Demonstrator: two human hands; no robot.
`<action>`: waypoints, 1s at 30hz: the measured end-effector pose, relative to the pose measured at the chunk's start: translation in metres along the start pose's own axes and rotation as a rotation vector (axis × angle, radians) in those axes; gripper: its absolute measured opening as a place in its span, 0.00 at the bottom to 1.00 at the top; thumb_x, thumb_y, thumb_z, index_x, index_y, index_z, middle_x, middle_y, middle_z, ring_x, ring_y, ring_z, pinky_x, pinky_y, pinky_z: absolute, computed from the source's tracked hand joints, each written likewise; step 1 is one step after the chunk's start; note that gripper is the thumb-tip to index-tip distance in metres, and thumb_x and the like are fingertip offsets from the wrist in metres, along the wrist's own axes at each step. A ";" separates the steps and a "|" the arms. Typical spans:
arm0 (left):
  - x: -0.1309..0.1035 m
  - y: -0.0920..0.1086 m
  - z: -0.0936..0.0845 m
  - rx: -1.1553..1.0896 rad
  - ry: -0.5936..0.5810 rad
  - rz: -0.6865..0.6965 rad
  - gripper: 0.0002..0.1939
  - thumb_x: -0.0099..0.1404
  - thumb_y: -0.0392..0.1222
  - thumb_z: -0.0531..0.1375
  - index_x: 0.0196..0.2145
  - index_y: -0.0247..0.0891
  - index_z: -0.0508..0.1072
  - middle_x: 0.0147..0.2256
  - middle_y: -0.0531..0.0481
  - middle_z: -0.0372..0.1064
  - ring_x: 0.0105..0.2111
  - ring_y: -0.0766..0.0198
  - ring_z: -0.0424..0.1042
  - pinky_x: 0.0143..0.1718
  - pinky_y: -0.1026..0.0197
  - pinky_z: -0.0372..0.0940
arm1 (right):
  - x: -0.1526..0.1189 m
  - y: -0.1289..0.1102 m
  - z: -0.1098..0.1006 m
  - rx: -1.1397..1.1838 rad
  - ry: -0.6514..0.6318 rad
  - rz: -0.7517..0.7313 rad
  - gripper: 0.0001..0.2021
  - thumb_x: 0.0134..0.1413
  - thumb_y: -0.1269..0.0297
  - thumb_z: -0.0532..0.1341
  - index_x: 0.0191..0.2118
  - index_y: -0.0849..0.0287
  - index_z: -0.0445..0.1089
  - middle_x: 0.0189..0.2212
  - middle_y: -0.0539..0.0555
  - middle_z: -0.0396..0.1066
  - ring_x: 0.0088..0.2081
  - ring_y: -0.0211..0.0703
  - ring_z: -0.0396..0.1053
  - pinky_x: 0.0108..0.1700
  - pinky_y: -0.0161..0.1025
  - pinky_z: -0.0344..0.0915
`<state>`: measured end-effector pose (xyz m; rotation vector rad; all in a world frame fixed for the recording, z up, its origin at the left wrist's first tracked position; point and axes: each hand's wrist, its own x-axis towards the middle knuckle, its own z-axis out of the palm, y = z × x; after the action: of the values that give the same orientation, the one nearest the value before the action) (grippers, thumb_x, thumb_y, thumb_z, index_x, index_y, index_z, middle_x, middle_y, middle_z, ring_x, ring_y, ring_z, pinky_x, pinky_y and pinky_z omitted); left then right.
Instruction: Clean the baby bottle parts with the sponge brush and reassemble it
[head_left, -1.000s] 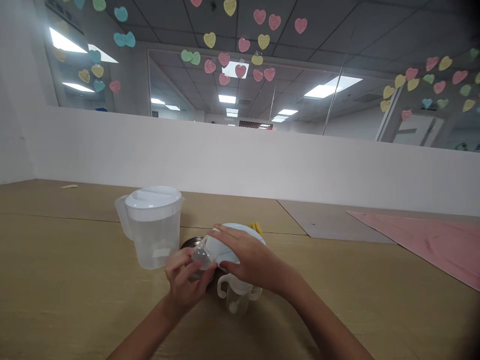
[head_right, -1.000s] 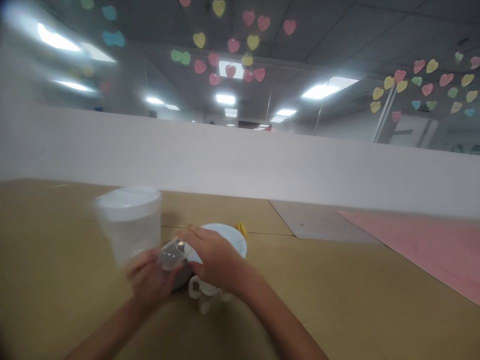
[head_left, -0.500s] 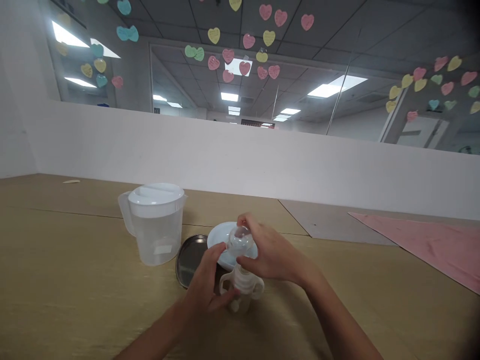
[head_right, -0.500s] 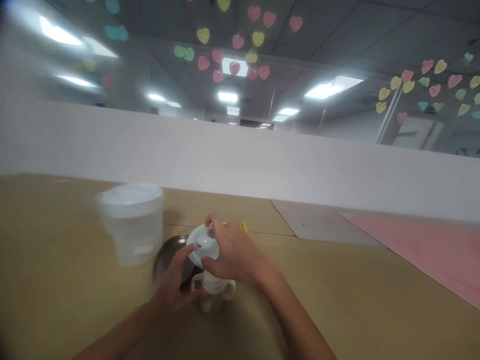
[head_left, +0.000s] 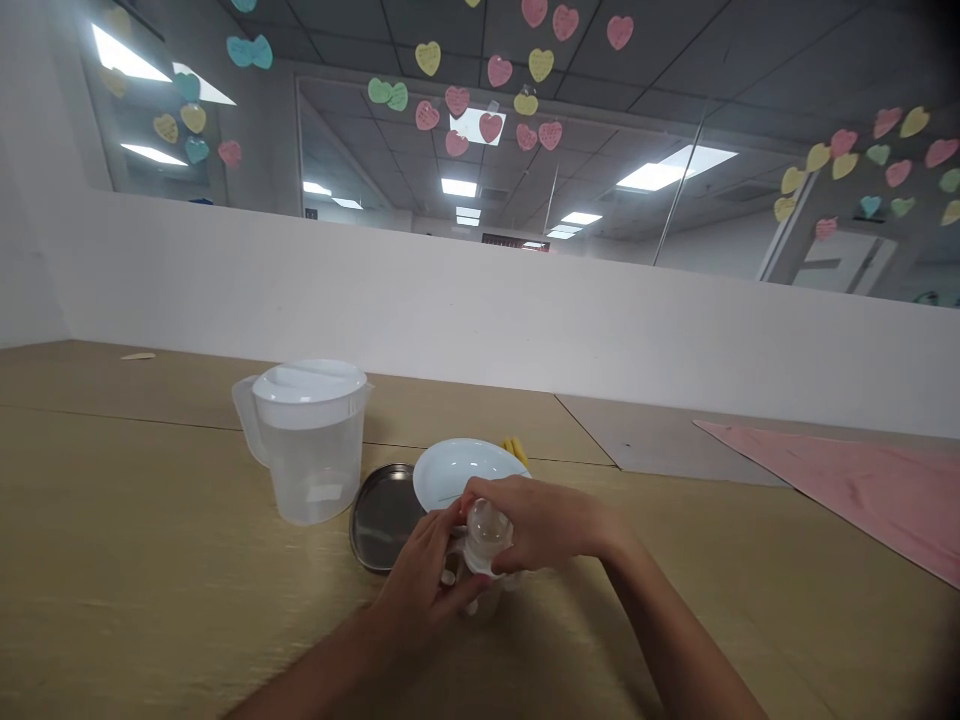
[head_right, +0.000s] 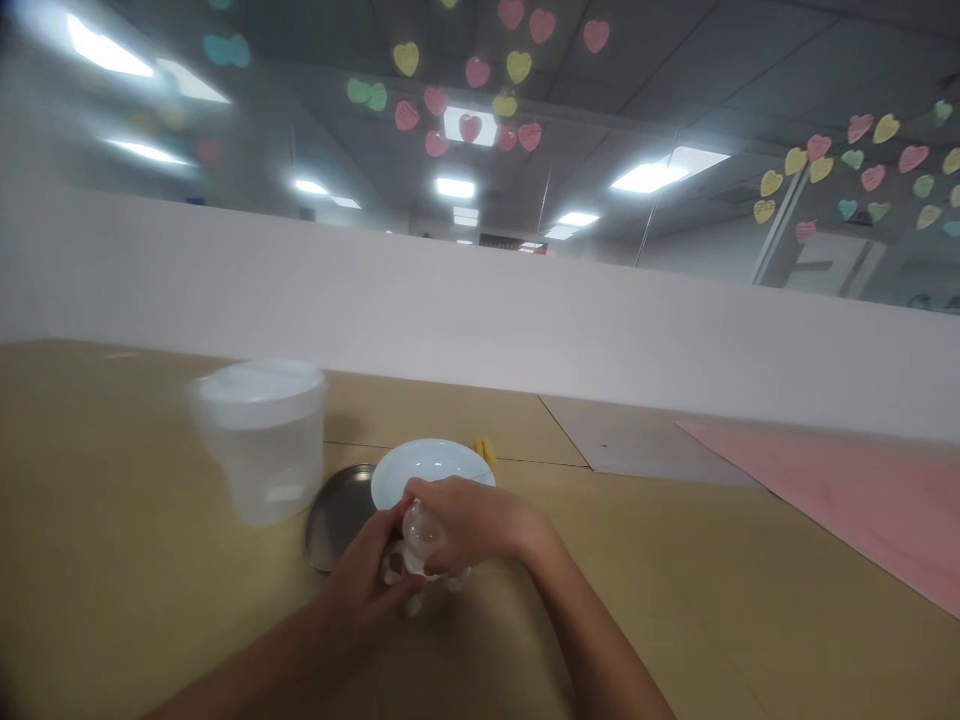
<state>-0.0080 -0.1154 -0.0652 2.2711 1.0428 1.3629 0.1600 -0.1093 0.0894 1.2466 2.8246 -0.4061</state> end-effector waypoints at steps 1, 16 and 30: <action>0.000 0.001 0.000 0.001 0.002 0.006 0.35 0.58 0.46 0.59 0.59 0.42 0.49 0.48 0.42 0.64 0.46 0.53 0.66 0.44 0.50 0.64 | 0.000 0.001 0.001 0.002 0.009 -0.007 0.21 0.37 0.64 0.64 0.43 0.53 0.62 0.37 0.50 0.67 0.38 0.42 0.65 0.34 0.34 0.60; -0.002 0.005 0.001 0.012 -0.013 -0.038 0.36 0.59 0.47 0.58 0.60 0.42 0.46 0.47 0.42 0.65 0.46 0.54 0.66 0.46 0.50 0.63 | 0.005 -0.006 0.009 -0.101 0.012 0.059 0.18 0.39 0.67 0.61 0.41 0.58 0.61 0.35 0.54 0.67 0.36 0.44 0.65 0.29 0.34 0.54; 0.001 0.005 0.006 0.147 -0.052 0.069 0.32 0.55 0.50 0.60 0.55 0.38 0.57 0.48 0.41 0.65 0.47 0.51 0.64 0.47 0.48 0.61 | 0.008 0.000 0.006 -0.088 0.031 0.084 0.23 0.32 0.60 0.65 0.41 0.55 0.64 0.32 0.52 0.66 0.32 0.42 0.64 0.24 0.32 0.52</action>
<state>-0.0007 -0.1173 -0.0648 2.4554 1.0906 1.2848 0.1536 -0.1053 0.0822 1.3602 2.7696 -0.2579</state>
